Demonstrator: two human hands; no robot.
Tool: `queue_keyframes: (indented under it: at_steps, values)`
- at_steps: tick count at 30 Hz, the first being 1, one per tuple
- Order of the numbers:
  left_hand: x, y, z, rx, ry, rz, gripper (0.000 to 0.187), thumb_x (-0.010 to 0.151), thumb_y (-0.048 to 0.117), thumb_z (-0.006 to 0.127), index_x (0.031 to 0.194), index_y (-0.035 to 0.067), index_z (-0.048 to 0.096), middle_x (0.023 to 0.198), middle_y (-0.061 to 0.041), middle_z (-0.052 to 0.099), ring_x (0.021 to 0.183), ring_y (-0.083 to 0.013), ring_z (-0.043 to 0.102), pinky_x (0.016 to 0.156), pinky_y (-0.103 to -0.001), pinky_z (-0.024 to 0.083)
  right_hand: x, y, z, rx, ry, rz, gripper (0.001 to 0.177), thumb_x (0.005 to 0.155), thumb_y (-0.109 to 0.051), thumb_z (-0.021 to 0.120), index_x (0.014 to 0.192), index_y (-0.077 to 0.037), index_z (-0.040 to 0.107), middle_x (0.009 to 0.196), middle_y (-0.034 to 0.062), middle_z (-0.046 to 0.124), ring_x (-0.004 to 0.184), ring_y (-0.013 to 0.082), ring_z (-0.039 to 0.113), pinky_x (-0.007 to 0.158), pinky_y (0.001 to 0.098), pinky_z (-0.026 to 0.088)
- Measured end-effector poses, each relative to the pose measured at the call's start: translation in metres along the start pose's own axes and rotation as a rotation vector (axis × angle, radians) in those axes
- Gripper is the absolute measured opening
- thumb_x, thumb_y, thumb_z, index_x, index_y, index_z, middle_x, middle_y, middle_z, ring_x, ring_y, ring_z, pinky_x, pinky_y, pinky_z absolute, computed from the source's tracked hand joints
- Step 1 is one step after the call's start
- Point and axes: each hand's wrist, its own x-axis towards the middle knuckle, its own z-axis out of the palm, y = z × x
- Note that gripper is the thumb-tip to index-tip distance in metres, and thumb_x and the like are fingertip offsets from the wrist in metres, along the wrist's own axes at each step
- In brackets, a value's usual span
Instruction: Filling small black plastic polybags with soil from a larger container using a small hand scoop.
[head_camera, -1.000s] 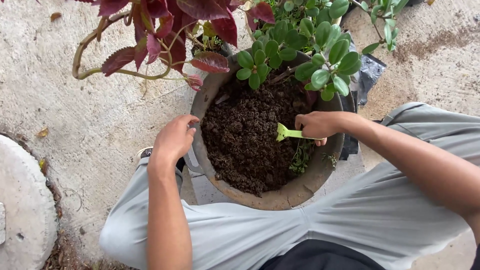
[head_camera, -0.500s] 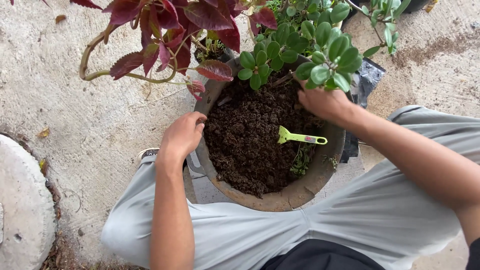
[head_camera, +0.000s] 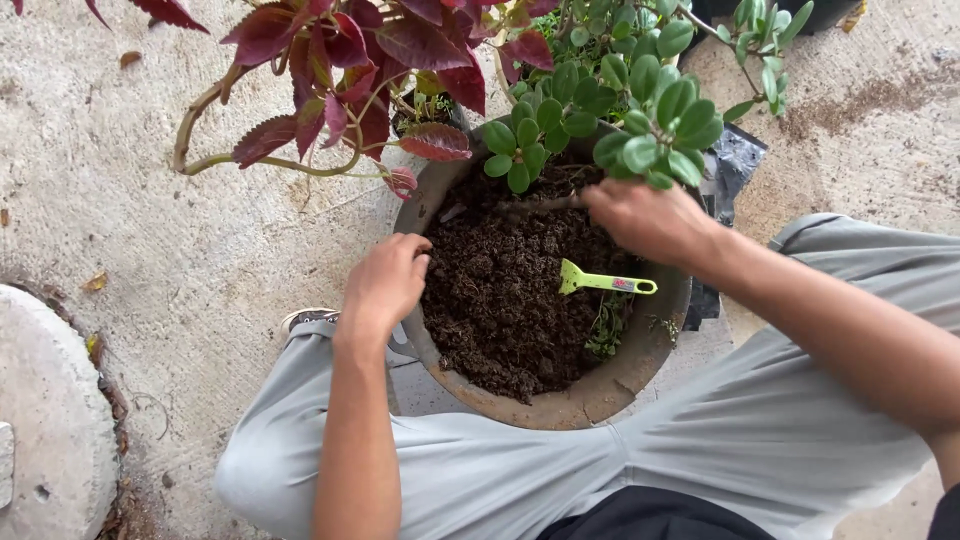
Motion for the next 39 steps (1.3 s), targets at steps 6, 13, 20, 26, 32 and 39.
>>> queue_keyframes:
  at_steps: [6,13,20,26,32,39]
  values:
    - [-0.016,0.091,-0.007,-0.089,0.217,0.449,0.048,0.100,0.022,0.064,0.143,0.003,0.053,0.136,-0.023,0.058,0.127,-0.0373,0.058,0.105,-0.050,0.049,-0.037,-0.007,0.010,-0.037,0.447,-0.561,0.021,0.091,-0.022,0.078,0.111,-0.015,0.075,0.096,-0.0021,0.073,0.086,0.0175,0.074,0.069,0.0303,0.059]
    - [0.014,0.100,0.042,-0.087,0.602,0.653,0.024,0.105,0.032,0.060,0.120,0.016,0.069,0.103,0.000,0.072,0.104,-0.0154,0.068,0.090,-0.030,0.056,-0.044,-0.026,-0.021,0.332,0.460,-0.622,0.018,0.089,-0.007,0.079,0.105,-0.002,0.074,0.088,0.0113,0.072,0.074,0.0266,0.072,0.064,0.0385,0.058]
    - [0.012,0.106,0.036,-0.155,0.578,0.669,0.045,0.103,0.050,0.056,0.129,0.013,0.063,0.120,-0.009,0.067,0.117,-0.0231,0.061,0.096,-0.038,0.051,-0.047,-0.032,-0.016,0.309,0.534,-0.676,0.015,0.086,-0.008,0.083,0.097,-0.001,0.076,0.087,0.0123,0.074,0.071,0.0273,0.072,0.062,0.0380,0.058]
    - [0.004,0.116,0.033,-0.185,0.722,0.719,0.019,0.102,0.026,0.066,0.116,0.014,0.072,0.100,-0.002,0.075,0.099,-0.0174,0.071,0.086,-0.031,0.057,-0.038,-0.035,-0.009,0.348,0.521,-0.707,0.021,0.085,-0.001,0.082,0.104,-0.002,0.073,0.084,0.0098,0.071,0.066,0.0245,0.070,0.057,0.0361,0.058]
    - [0.015,0.077,0.010,-0.520,0.780,0.572,0.020,0.098,0.012,0.073,0.117,0.003,0.070,0.100,-0.016,0.076,0.094,-0.0306,0.074,0.084,-0.041,0.062,-0.033,0.006,-0.041,0.322,0.594,-0.598,0.016,0.090,0.011,0.076,0.103,0.002,0.075,0.080,0.0133,0.074,0.065,0.0272,0.070,0.059,0.0370,0.055]
    - [-0.004,0.075,-0.018,-0.576,0.786,0.473,0.017,0.090,0.004,0.076,0.106,0.001,0.069,0.099,-0.013,0.077,0.085,-0.0207,0.075,0.079,-0.030,0.063,-0.064,0.079,-0.113,0.308,0.521,-0.295,0.007,0.111,0.007,0.072,0.105,0.008,0.072,0.068,0.0117,0.060,0.043,0.0104,0.038,0.037,0.0211,0.027]
